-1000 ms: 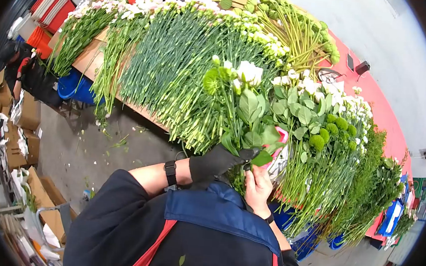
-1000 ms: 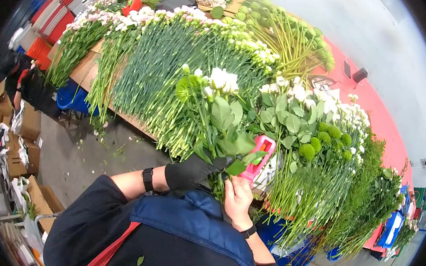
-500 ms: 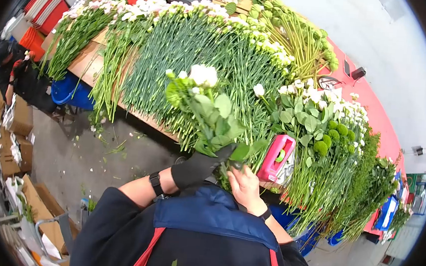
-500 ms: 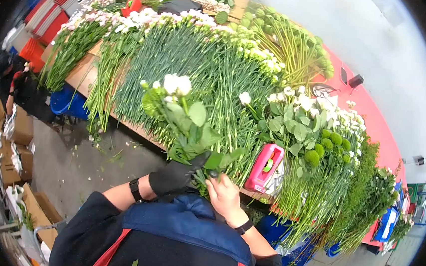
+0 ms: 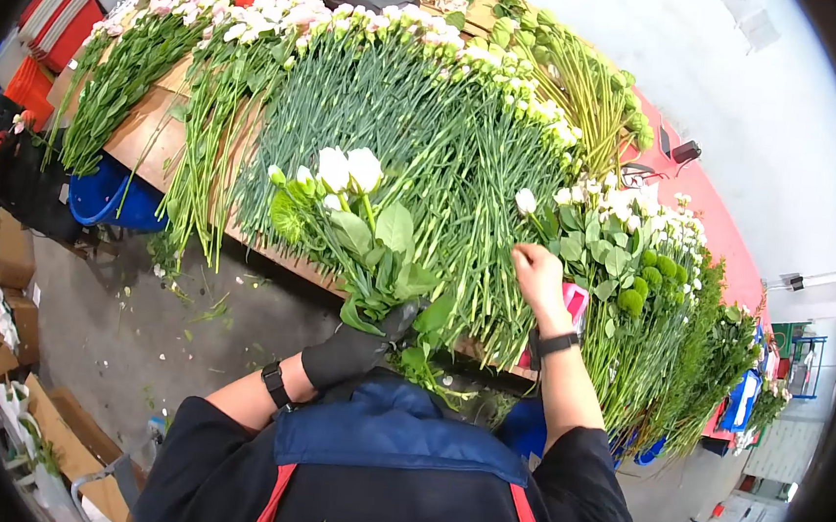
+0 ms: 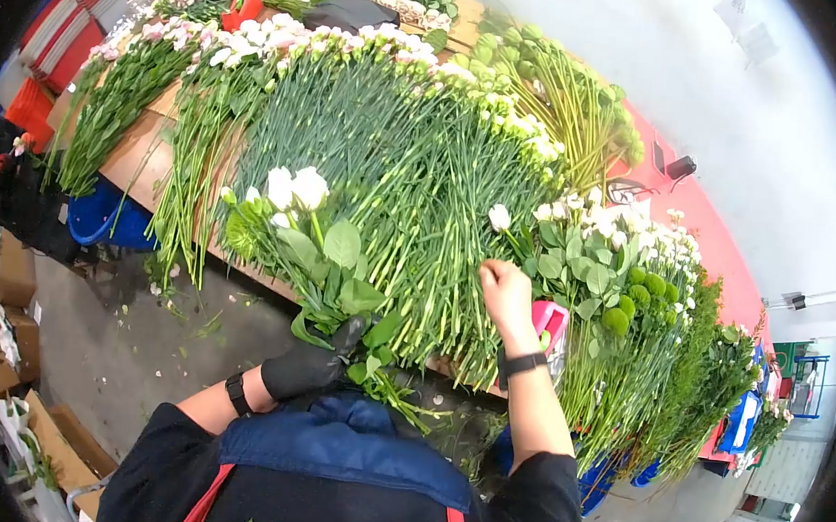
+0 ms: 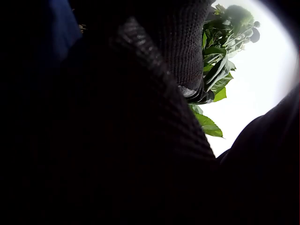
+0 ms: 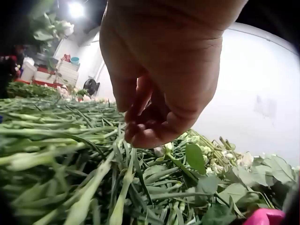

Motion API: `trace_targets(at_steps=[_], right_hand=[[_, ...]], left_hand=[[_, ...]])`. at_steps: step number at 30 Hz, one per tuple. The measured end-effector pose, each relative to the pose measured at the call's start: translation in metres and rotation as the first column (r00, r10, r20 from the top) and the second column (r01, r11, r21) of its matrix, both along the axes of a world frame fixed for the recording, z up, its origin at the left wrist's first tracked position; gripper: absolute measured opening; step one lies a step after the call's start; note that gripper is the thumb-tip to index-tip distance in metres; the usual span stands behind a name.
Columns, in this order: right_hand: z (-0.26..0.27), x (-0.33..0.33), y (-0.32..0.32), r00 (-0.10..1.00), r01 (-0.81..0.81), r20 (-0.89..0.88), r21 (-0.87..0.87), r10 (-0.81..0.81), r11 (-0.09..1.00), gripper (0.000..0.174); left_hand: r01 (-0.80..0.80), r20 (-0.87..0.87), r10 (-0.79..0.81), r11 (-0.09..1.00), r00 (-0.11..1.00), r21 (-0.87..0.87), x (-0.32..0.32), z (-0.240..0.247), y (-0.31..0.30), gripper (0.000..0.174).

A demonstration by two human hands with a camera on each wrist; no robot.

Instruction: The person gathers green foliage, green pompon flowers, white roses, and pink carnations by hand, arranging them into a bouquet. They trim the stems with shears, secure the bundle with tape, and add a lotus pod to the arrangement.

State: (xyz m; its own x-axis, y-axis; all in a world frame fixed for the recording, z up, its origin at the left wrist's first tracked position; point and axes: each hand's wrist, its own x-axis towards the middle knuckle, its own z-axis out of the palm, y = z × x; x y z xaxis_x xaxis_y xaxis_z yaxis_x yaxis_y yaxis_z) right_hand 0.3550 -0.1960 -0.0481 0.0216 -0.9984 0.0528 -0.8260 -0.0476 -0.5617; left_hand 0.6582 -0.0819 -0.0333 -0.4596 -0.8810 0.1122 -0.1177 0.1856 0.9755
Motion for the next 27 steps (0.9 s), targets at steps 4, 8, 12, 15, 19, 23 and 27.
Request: trace_targets(at_steps=[4, 8, 12, 15, 19, 23, 27], right_hand=[[-0.042, 0.014, -0.062, 0.981, 0.136, -0.140, 0.010, -0.133, 0.991, 0.025], [-0.027, 0.028, -0.064, 0.975, 0.134, -0.168, -0.075, -0.144, 0.988, 0.026], [0.025, 0.030, -0.008, 0.978, 0.205, -0.010, -0.150, -0.209, 0.967, 0.021], [0.057, 0.038, 0.055, 0.956, 0.279, 0.099, -0.032, -0.275, 0.960, 0.018], [0.071, 0.052, 0.130, 0.801, 0.299, 0.448, 0.273, -0.396, 0.914, 0.014], [0.069, 0.060, 0.173, 0.722, 0.219, 0.592, 0.293, -0.357, 0.931, 0.011], [0.074, 0.056, 0.177, 0.886, 0.078, 0.446, 0.131, -0.129, 0.988, 0.010]], left_hand=[[0.026, -0.201, 0.079, 0.882, 0.976, 0.471, 0.012, 0.016, -0.013, 0.033], [-0.014, -0.305, 0.223, 0.827, 0.926, 0.562, 0.025, 0.010, -0.014, 0.030], [0.054, -0.428, 0.312, 0.752, 0.848, 0.656, 0.028, -0.012, -0.020, 0.030], [0.044, -0.493, 0.354, 0.776, 0.795, 0.629, 0.024, 0.005, -0.026, 0.031], [0.088, -0.494, 0.286, 0.792, 0.821, 0.604, 0.010, -0.015, -0.033, 0.030], [0.124, -0.569, 0.348, 0.766, 0.745, 0.630, -0.011, 0.006, -0.042, 0.028], [0.144, -0.567, 0.367, 0.734, 0.738, 0.663, -0.033, -0.008, -0.046, 0.028]])
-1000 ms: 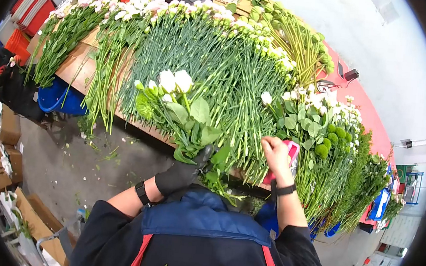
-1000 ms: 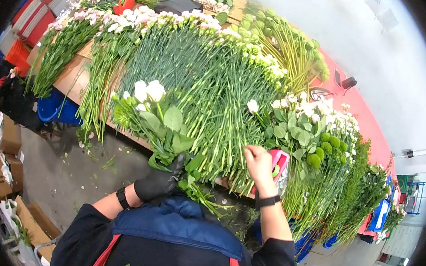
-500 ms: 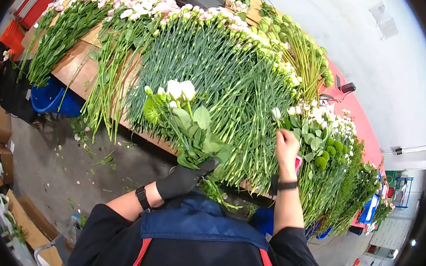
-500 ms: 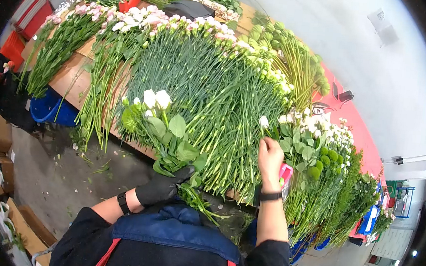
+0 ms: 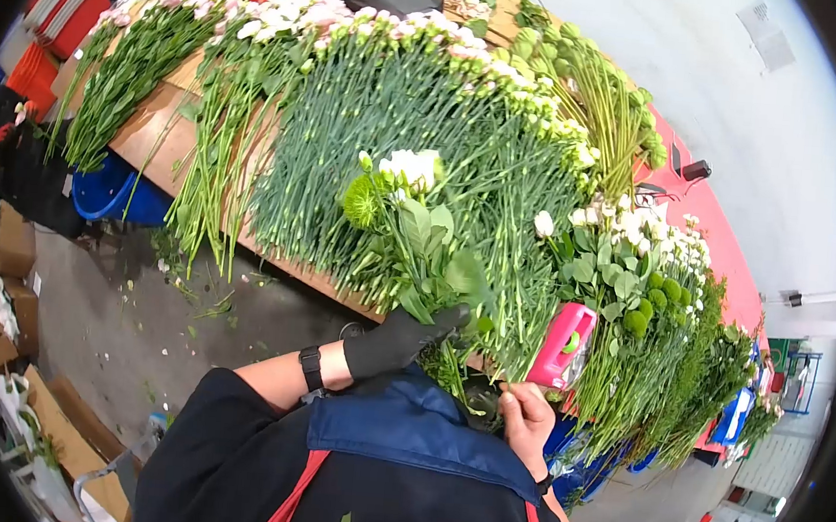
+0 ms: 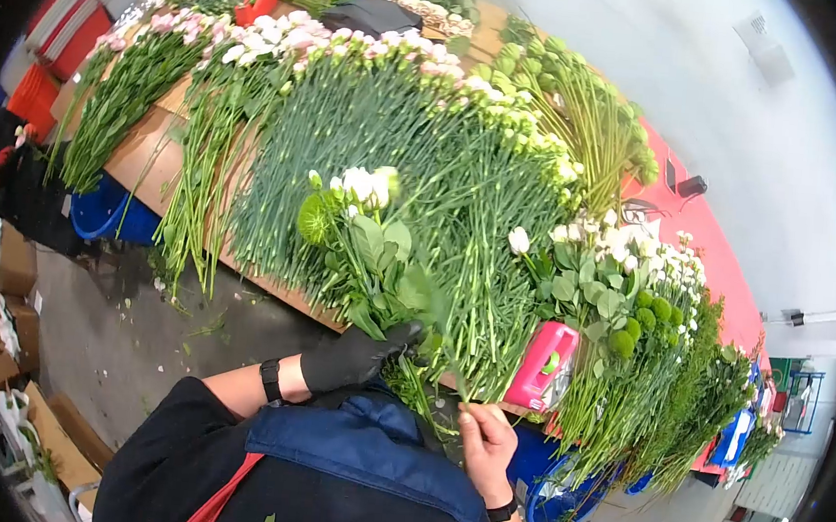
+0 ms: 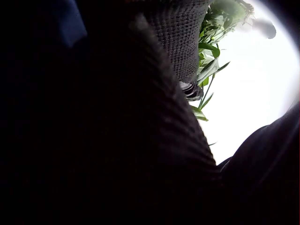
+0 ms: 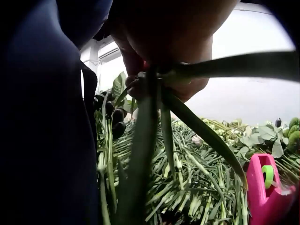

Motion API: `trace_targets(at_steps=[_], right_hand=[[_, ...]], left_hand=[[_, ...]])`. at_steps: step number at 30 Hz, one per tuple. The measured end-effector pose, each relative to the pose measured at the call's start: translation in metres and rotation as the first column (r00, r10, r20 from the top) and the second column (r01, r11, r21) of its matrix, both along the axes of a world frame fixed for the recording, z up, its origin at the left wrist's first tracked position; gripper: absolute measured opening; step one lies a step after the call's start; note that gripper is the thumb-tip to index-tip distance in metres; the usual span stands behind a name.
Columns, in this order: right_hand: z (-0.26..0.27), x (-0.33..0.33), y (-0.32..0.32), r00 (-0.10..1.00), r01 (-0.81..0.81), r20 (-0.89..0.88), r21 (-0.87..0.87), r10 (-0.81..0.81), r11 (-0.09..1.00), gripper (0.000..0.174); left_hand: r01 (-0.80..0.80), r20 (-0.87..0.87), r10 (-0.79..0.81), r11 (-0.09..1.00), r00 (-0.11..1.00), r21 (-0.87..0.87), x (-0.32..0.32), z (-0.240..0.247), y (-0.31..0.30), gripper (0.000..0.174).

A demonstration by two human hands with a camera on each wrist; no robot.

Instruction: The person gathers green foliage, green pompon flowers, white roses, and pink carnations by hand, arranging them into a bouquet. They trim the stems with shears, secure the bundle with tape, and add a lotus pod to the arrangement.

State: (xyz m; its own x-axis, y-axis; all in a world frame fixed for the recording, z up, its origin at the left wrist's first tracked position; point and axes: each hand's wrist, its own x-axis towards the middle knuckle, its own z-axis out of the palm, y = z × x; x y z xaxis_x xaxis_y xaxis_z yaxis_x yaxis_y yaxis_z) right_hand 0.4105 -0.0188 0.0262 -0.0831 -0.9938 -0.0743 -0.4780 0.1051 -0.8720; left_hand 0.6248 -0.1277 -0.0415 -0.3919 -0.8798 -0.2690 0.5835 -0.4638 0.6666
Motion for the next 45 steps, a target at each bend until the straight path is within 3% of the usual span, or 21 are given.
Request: trace_targets(at_steps=[3, 5, 7, 10, 14, 16, 17, 19, 21, 23, 24, 25, 27, 30, 33, 35, 36, 38, 40, 43, 45], right_hand=[[-0.013, -0.005, -0.009, 0.990, -0.128, -0.083, -0.135, 0.117, 0.983, 0.012], [-0.034, -0.014, -0.013, 0.966, -0.219, -0.171, -0.130, 0.195, 0.967, 0.014], [-0.047, -0.026, -0.018, 0.936, -0.281, -0.243, -0.080, 0.255, 0.956, 0.014], [-0.051, -0.041, -0.031, 0.940, -0.320, -0.154, -0.080, 0.306, 0.944, 0.014], [-0.028, -0.091, -0.094, 0.754, -0.614, -0.156, 0.177, 0.638, 0.769, 0.017], [-0.023, -0.135, -0.159, 0.779, -0.507, -0.370, 0.103, 0.506, 0.856, 0.018], [0.003, -0.147, -0.200, 0.808, -0.332, -0.497, 0.058, 0.316, 0.941, 0.019], [0.009, -0.187, -0.281, 0.898, -0.045, -0.439, -0.083, 0.004, 0.996, 0.022], [-0.017, -0.239, -0.371, 0.973, 0.072, -0.218, 0.000, -0.070, 0.997, 0.024], [-0.045, -0.263, -0.434, 0.974, 0.212, -0.092, 0.059, -0.206, 0.976, 0.026], [-0.053, -0.266, -0.452, 0.955, 0.258, -0.177, 0.118, -0.236, 0.959, 0.025], [-0.062, -0.268, -0.469, 0.930, 0.306, -0.263, 0.172, -0.256, 0.936, 0.025], [-0.066, -0.255, -0.483, 0.895, 0.397, -0.330, 0.283, -0.300, 0.873, 0.028], [-0.116, -0.261, -0.503, 0.687, 0.414, -0.656, 0.000, -0.312, 0.910, 0.032], [-0.156, -0.306, -0.531, 0.788, 0.441, -0.446, -0.071, -0.424, 0.895, 0.027], [-0.142, -0.313, -0.530, 0.830, 0.557, 0.041, -0.072, -0.556, 0.827, 0.015], [-0.083, -0.290, -0.505, 0.661, 0.650, 0.439, 0.072, -0.609, 0.757, 0.014], [-0.069, -0.323, -0.487, 0.638, 0.457, 0.676, 0.054, -0.369, 0.888, 0.015], [-0.023, -0.304, -0.434, 0.652, 0.340, 0.721, -0.001, -0.235, 0.941, 0.017], [0.018, -0.247, -0.338, 0.828, 0.465, 0.441, -0.194, -0.347, 0.864, 0.019], [0.033, -0.200, -0.258, 0.908, 0.367, 0.290, -0.198, -0.303, 0.909, 0.014]], left_hand=[[0.021, -0.054, -0.021, 1.000, 0.998, -0.005, -0.015, -0.010, -0.004, 0.029], [0.090, 0.228, -0.023, 0.953, 0.973, -0.290, -0.016, -0.004, -0.002, 0.030], [0.583, 0.763, 0.014, 0.637, 0.646, -0.505, -0.001, -0.010, -0.008, 0.056], [0.554, 0.695, -0.055, 0.650, 0.717, -0.520, -0.010, 0.000, -0.016, 0.057], [0.613, 0.746, -0.102, 0.647, 0.658, -0.453, -0.016, 0.011, -0.024, 0.057], [0.657, 0.815, -0.077, 0.637, 0.574, -0.403, -0.015, -0.001, -0.023, 0.058], [0.644, 0.799, -0.144, 0.681, 0.584, -0.348, -0.017, 0.005, -0.025, 0.058], [0.699, 0.874, -0.128, 0.659, 0.468, -0.278, -0.023, 0.014, -0.032, 0.057], [0.805, 0.964, 0.032, 0.543, 0.263, -0.237, -0.021, 0.017, -0.033, 0.063], [0.766, 0.962, 0.068, 0.592, 0.264, -0.252, -0.023, 0.016, -0.035, 0.069], [0.743, 0.961, 0.086, 0.617, 0.262, -0.258, -0.025, 0.017, -0.035, 0.072], [0.675, 0.978, 0.045, 0.717, 0.206, -0.175, -0.027, 0.021, -0.033, 0.052], [0.682, 0.972, 0.150, 0.693, 0.181, -0.234, -0.026, 0.021, -0.031, 0.053], [0.675, 0.979, 0.059, 0.717, 0.193, -0.176, -0.013, 0.002, -0.027, 0.056], [0.658, 0.980, 0.064, 0.732, 0.191, -0.176, -0.007, 0.002, -0.020, 0.076], [0.650, 0.978, 0.084, 0.736, 0.189, -0.189, -0.007, 0.006, -0.019, 0.085], [0.647, 0.979, 0.063, 0.742, 0.195, -0.177, -0.006, 0.006, -0.021, 0.084], [0.618, 0.957, -0.041, 0.771, 0.288, -0.153, 0.002, -0.015, -0.015, 0.082], [0.616, 0.913, -0.116, 0.770, 0.391, -0.166, 0.013, -0.047, -0.012, 0.079], [0.720, 0.932, 0.004, 0.634, 0.362, -0.282, 0.004, -0.006, -0.025, 0.075], [0.693, 0.918, 0.037, 0.644, 0.394, -0.324, 0.002, 0.003, -0.024, 0.073]])
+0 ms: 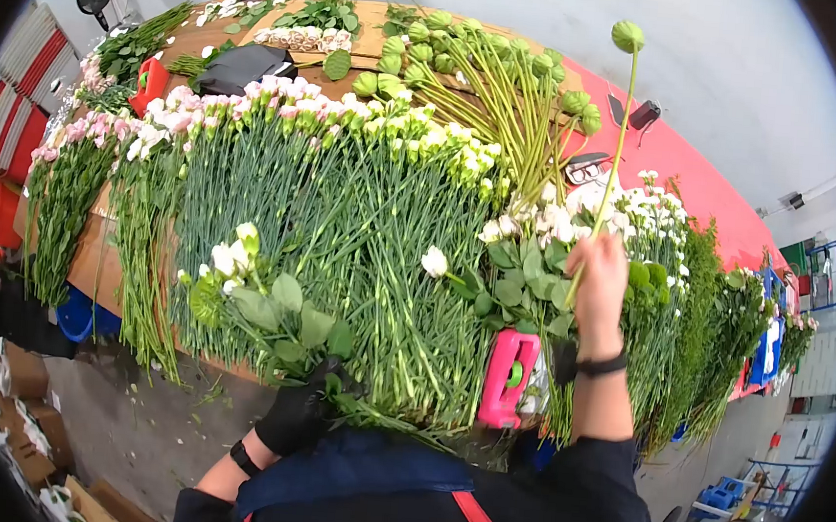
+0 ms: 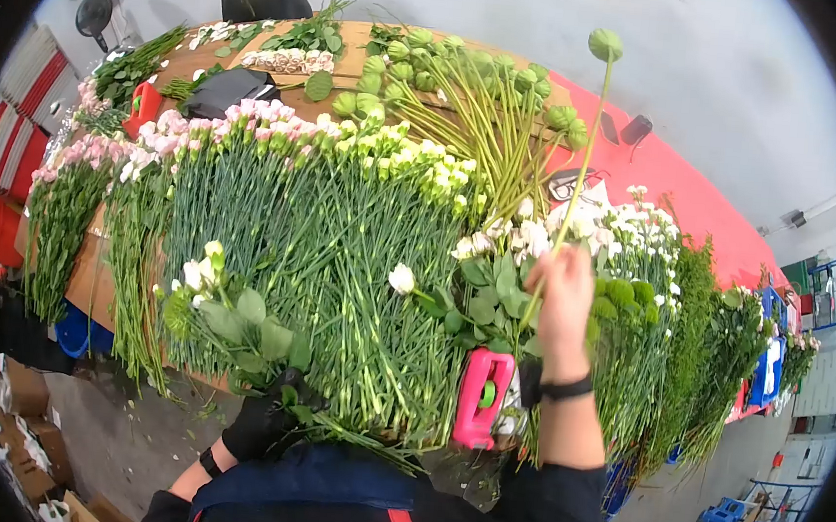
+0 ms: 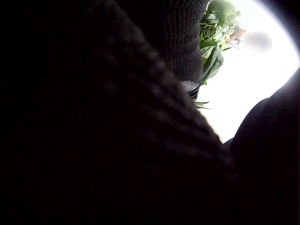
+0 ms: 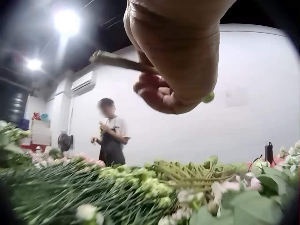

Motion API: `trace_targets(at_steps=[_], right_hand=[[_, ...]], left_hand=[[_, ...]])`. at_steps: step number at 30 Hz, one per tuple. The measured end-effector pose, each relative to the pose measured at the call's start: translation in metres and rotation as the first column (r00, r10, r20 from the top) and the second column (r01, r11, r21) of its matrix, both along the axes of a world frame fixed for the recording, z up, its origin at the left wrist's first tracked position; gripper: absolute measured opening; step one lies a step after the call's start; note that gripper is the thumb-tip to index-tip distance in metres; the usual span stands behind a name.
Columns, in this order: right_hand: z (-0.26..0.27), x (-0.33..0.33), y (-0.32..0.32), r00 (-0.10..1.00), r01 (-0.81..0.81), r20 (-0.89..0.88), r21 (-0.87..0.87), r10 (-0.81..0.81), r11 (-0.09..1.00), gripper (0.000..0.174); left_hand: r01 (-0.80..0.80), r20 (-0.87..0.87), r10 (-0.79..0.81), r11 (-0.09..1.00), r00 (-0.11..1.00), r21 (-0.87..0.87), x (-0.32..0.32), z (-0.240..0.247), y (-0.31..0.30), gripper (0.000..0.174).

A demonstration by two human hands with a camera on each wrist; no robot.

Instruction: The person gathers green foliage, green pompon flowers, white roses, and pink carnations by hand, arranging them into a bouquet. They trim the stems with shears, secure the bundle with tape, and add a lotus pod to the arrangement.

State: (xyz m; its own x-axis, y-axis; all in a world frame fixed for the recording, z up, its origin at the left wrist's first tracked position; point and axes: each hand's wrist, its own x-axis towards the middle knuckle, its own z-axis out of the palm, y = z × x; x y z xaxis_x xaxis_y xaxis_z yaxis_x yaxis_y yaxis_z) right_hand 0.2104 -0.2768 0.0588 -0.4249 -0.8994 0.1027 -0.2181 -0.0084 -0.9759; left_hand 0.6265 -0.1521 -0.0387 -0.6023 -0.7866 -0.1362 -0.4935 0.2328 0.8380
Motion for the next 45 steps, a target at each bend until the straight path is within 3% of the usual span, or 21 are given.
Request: trace_targets(at_steps=[4, 7, 9, 12, 14, 15, 16, 17, 19, 21, 23, 29, 32, 34, 36, 37, 39, 40, 43, 44, 45], right_hand=[[-0.036, 0.067, 0.125, 0.907, -0.241, 0.389, 0.158, 0.164, 0.958, 0.018], [-0.025, 0.115, 0.179, 0.826, -0.125, 0.564, 0.217, -0.020, 0.968, 0.016], [-0.038, 0.147, 0.208, 0.937, -0.088, 0.349, 0.202, 0.012, 0.975, 0.023], [-0.061, 0.194, 0.260, 0.990, -0.122, 0.097, 0.255, 0.100, 0.959, 0.020], [-0.076, 0.227, 0.294, 0.972, -0.235, 0.025, 0.232, 0.235, 0.944, 0.019], [-0.082, 0.245, 0.308, 0.950, -0.298, -0.024, 0.218, 0.310, 0.929, 0.018], [-0.086, 0.266, 0.319, 0.929, -0.351, -0.040, 0.208, 0.367, 0.913, 0.016], [-0.082, 0.289, 0.330, 0.932, -0.358, 0.058, 0.277, 0.357, 0.892, 0.011], [-0.086, 0.331, 0.341, 0.906, -0.408, 0.005, 0.281, 0.424, 0.869, 0.008], [-0.094, 0.360, 0.343, 0.794, -0.530, -0.246, 0.170, 0.556, 0.831, 0.008], [-0.103, 0.382, 0.347, 0.747, -0.599, -0.278, 0.111, 0.604, 0.793, 0.012], [-0.113, 0.416, 0.339, 0.519, -0.775, -0.462, 0.102, 0.719, 0.624, 0.022], [-0.093, 0.425, 0.329, 0.390, -0.840, -0.393, 0.218, 0.833, 0.497, 0.026], [-0.082, 0.429, 0.313, 0.207, -0.850, -0.322, 0.409, 0.924, 0.332, 0.030], [-0.075, 0.425, 0.283, 0.166, -0.842, -0.217, 0.476, 0.962, 0.253, 0.033], [-0.073, 0.422, 0.266, 0.143, -0.839, -0.161, 0.503, 0.977, 0.206, 0.034], [-0.078, 0.420, 0.226, 0.341, -0.824, -0.208, 0.404, 0.917, 0.398, 0.033], [-0.075, 0.421, 0.204, 0.420, -0.771, -0.194, 0.438, 0.886, 0.462, 0.030], [-0.095, 0.413, 0.132, 0.590, -0.635, -0.363, 0.342, 0.721, 0.692, 0.024], [-0.109, 0.407, 0.102, 0.691, -0.560, -0.314, 0.338, 0.652, 0.756, 0.022], [-0.124, 0.400, 0.069, 0.783, -0.472, -0.263, 0.340, 0.564, 0.813, 0.020]], left_hand=[[0.004, -0.090, -0.012, 0.996, 0.996, -0.092, 0.015, -0.003, 0.011, 0.072], [0.100, 0.016, -0.100, 0.994, 0.995, -0.030, 0.040, 0.004, 0.033, 0.064], [0.028, -0.062, -0.033, 0.996, 0.998, -0.088, 0.056, 0.009, 0.052, 0.062], [-0.141, -0.227, 0.051, 0.905, 0.973, -0.402, 0.083, 0.011, 0.074, 0.057], [-0.283, -0.464, 0.183, 0.947, 0.867, -0.155, 0.095, 0.016, 0.092, 0.050], [-0.278, -0.584, 0.362, 0.932, 0.727, 0.233, 0.100, 0.025, 0.101, 0.045], [-0.168, -0.610, 0.556, 0.801, 0.564, 0.575, 0.106, 0.032, 0.110, 0.040], [-0.172, -0.643, 0.580, 0.794, 0.500, 0.582, 0.111, 0.035, 0.119, 0.034], [-0.180, -0.699, 0.618, 0.781, 0.360, 0.598, 0.127, 0.040, 0.140, 0.025], [-0.145, -0.667, 0.655, 0.743, 0.355, 0.653, 0.150, 0.034, 0.160, 0.017], [-0.143, -0.726, 0.607, 0.790, 0.324, 0.597, 0.169, 0.047, 0.171, 0.018], [-0.361, -0.664, 0.564, 0.825, 0.491, 0.434, 0.212, 0.031, 0.202, 0.037], [-0.206, -0.668, 0.567, 0.815, 0.482, 0.542, 0.225, 0.006, 0.208, 0.035], [-0.021, -0.736, 0.588, 0.786, 0.336, 0.618, 0.229, -0.009, 0.205, 0.030], [0.116, -0.707, 0.689, 0.698, 0.156, 0.706, 0.229, -0.002, 0.192, 0.023], [0.088, -0.687, 0.707, 0.683, 0.169, 0.725, 0.231, 0.001, 0.184, 0.022], [0.026, -0.637, 0.748, 0.645, 0.185, 0.764, 0.239, 0.006, 0.172, 0.022], [-0.125, -0.558, 0.757, 0.625, 0.341, 0.771, 0.244, 0.016, 0.164, 0.024], [-0.186, -0.520, 0.771, 0.609, 0.367, 0.771, 0.252, 0.041, 0.132, 0.025], [-0.126, -0.594, 0.737, 0.655, 0.322, 0.745, 0.257, 0.027, 0.124, 0.023], [-0.155, -0.612, 0.682, 0.709, 0.401, 0.688, 0.261, 0.022, 0.112, 0.023]])
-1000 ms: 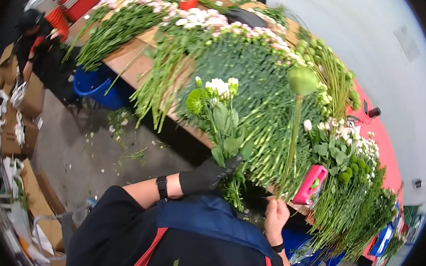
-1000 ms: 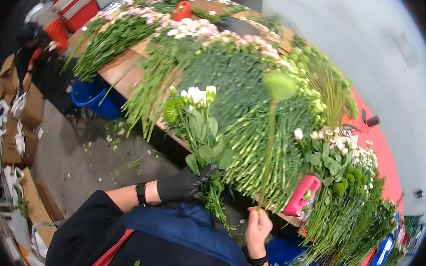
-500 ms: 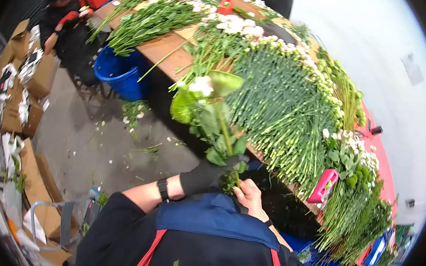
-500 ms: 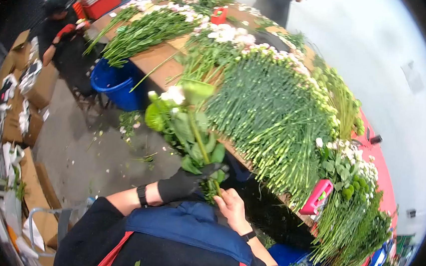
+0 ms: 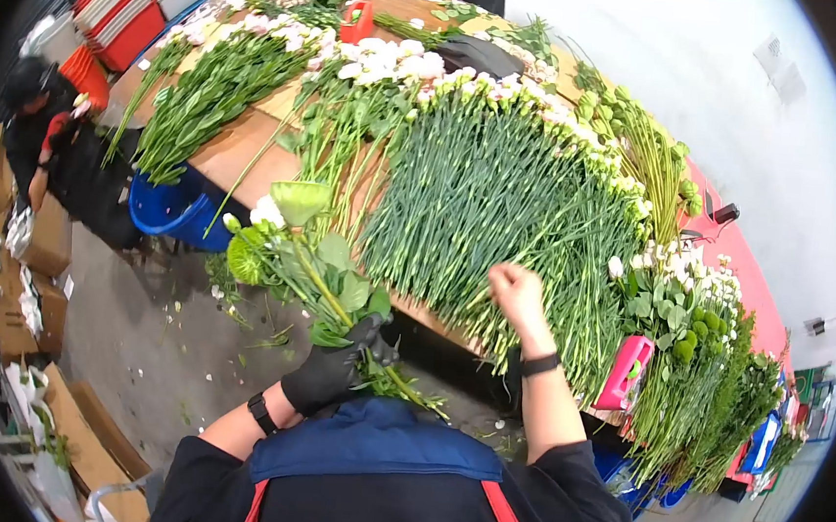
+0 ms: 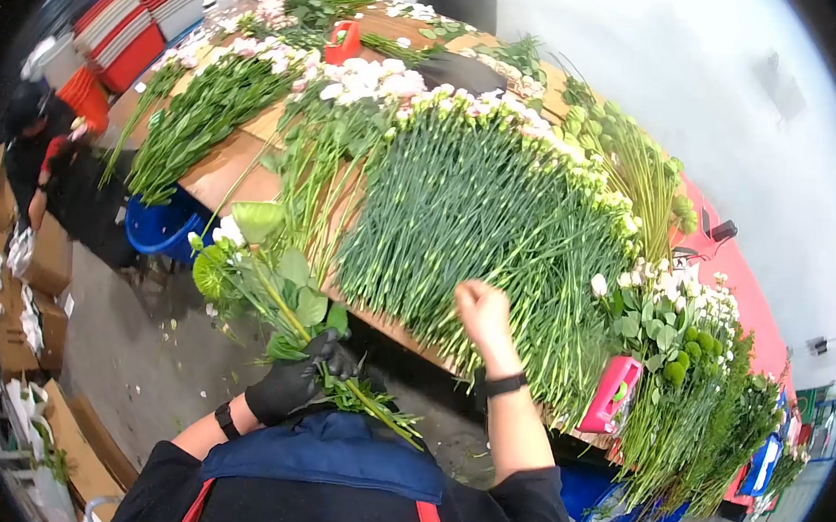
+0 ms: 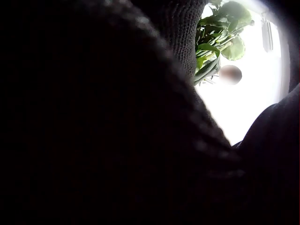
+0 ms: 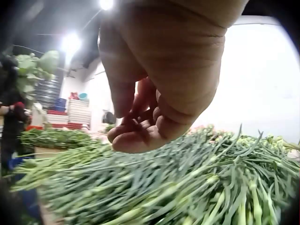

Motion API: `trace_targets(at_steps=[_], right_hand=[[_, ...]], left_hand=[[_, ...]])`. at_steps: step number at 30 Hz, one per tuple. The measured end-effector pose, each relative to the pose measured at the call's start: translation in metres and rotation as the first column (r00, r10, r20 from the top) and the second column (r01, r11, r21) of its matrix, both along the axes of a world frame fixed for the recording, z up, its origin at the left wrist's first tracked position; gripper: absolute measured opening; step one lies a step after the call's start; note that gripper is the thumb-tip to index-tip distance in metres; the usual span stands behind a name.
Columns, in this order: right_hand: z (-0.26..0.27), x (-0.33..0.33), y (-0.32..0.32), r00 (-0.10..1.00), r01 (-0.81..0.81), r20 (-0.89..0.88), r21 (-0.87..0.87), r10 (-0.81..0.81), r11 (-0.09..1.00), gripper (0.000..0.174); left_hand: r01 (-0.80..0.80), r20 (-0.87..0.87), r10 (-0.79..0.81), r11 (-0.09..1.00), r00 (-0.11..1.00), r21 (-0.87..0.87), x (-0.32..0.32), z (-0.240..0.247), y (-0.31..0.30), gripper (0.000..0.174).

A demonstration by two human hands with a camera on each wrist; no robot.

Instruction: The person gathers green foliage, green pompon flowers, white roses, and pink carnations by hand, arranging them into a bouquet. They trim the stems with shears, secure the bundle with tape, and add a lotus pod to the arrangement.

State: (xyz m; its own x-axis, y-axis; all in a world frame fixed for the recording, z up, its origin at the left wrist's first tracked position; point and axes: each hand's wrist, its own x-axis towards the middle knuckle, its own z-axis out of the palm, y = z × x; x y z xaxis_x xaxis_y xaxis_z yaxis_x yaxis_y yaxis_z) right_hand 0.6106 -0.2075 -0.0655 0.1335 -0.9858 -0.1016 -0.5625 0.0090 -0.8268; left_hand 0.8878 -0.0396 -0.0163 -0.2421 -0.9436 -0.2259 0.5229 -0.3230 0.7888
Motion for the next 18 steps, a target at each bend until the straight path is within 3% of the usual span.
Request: trace_targets(at_steps=[3, 4, 6, 7, 8, 10, 13, 16, 17, 18], right_hand=[[-0.052, -0.030, -0.092, 0.965, 0.257, -0.032, -0.113, -0.262, 0.960, 0.021], [-0.069, -0.036, -0.112, 0.952, 0.283, -0.076, -0.148, -0.296, 0.948, 0.023], [-0.071, -0.030, -0.135, 0.944, 0.301, -0.136, -0.011, -0.300, 0.953, 0.026], [-0.065, -0.019, -0.140, 0.937, 0.311, -0.179, 0.030, -0.301, 0.950, 0.027], [-0.062, -0.015, -0.141, 0.924, 0.328, -0.230, 0.063, -0.306, 0.943, 0.029], [-0.088, -0.022, -0.150, 0.874, 0.283, -0.389, -0.076, -0.289, 0.956, 0.029], [-0.071, -0.016, -0.141, 0.922, 0.369, -0.146, 0.052, -0.359, 0.928, 0.026], [-0.068, -0.017, -0.136, 0.889, 0.431, 0.067, 0.210, -0.453, 0.877, 0.027], [-0.059, -0.014, -0.135, 0.890, 0.426, 0.069, 0.230, -0.451, 0.875, 0.028], [-0.059, -0.012, -0.134, 0.886, 0.433, 0.068, 0.229, -0.458, 0.872, 0.028]], left_hand=[[0.192, 0.207, -0.153, 0.964, 0.966, -0.182, 0.011, -0.018, -0.036, 0.026], [0.234, 0.173, -0.204, 0.955, 0.964, -0.182, 0.012, -0.026, -0.045, 0.023], [0.249, 0.115, -0.232, 0.953, 0.966, -0.173, 0.014, -0.032, -0.056, 0.017], [0.357, 0.186, -0.319, 0.904, 0.929, -0.235, 0.014, -0.029, -0.067, 0.024], [0.387, 0.122, -0.368, 0.891, 0.922, -0.238, 0.013, -0.032, -0.074, 0.023], [0.459, -0.014, -0.481, 0.845, 0.877, -0.276, 0.014, -0.042, -0.088, 0.024], [0.485, -0.159, -0.493, 0.870, 0.855, -0.092, 0.034, 0.026, -0.099, 0.028], [0.541, 0.093, -0.533, 0.823, 0.841, -0.171, 0.032, -0.045, -0.096, 0.052], [0.656, 0.168, -0.634, 0.734, 0.755, -0.177, 0.042, -0.030, -0.107, 0.061], [0.621, 0.118, -0.610, 0.764, 0.783, -0.174, 0.042, -0.030, -0.108, 0.058]])
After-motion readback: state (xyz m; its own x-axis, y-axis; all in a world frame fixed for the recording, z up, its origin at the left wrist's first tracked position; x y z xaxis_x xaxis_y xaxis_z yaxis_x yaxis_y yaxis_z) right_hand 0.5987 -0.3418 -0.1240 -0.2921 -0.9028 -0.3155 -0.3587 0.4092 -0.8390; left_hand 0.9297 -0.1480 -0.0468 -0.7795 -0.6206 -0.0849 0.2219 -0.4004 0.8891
